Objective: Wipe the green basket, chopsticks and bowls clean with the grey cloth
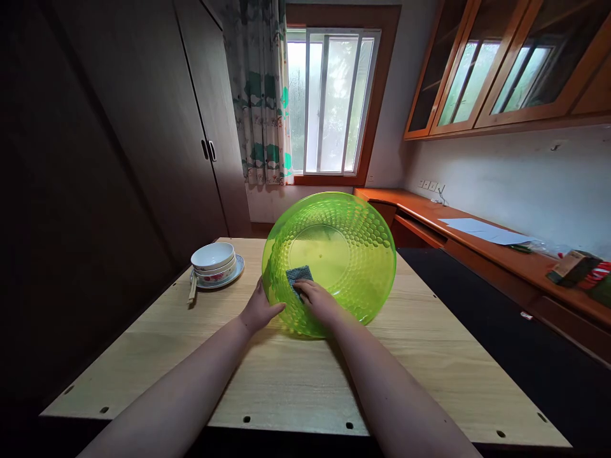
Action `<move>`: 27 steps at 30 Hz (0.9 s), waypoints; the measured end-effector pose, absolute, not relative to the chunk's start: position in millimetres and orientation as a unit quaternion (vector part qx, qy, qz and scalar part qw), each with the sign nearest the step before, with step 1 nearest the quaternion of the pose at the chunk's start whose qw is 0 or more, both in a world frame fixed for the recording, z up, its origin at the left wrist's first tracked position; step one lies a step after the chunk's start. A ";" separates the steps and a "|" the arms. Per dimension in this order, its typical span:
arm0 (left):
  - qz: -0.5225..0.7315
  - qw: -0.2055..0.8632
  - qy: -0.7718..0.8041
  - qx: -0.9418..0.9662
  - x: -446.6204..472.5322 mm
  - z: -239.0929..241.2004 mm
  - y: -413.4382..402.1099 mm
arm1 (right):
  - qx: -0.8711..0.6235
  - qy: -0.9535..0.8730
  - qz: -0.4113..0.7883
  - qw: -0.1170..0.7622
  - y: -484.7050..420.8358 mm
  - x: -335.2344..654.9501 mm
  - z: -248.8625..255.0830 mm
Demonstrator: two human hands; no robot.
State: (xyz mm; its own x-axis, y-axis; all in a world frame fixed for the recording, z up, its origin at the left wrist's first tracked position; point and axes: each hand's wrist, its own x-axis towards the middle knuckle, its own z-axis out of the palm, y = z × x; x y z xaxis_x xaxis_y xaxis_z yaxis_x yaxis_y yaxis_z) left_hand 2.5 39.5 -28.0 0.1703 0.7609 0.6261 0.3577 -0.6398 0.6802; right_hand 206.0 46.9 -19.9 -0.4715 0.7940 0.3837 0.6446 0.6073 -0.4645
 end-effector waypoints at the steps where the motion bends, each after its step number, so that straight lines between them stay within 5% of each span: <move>1: 0.517 0.187 0.376 0.745 2.7 -26.6 38.3 | -0.421 -0.851 0.121 0.289 47.3 206.4 -20.4; 12: 0.508 0.163 0.333 0.778 5.7 -12.3 25.6 | -0.456 -0.856 -0.048 0.237 45.1 212.6 -10.1; 27: 0.503 0.177 0.315 0.785 7.6 -12.7 23.4 | -0.405 -0.875 -0.011 0.263 40.7 212.7 -3.2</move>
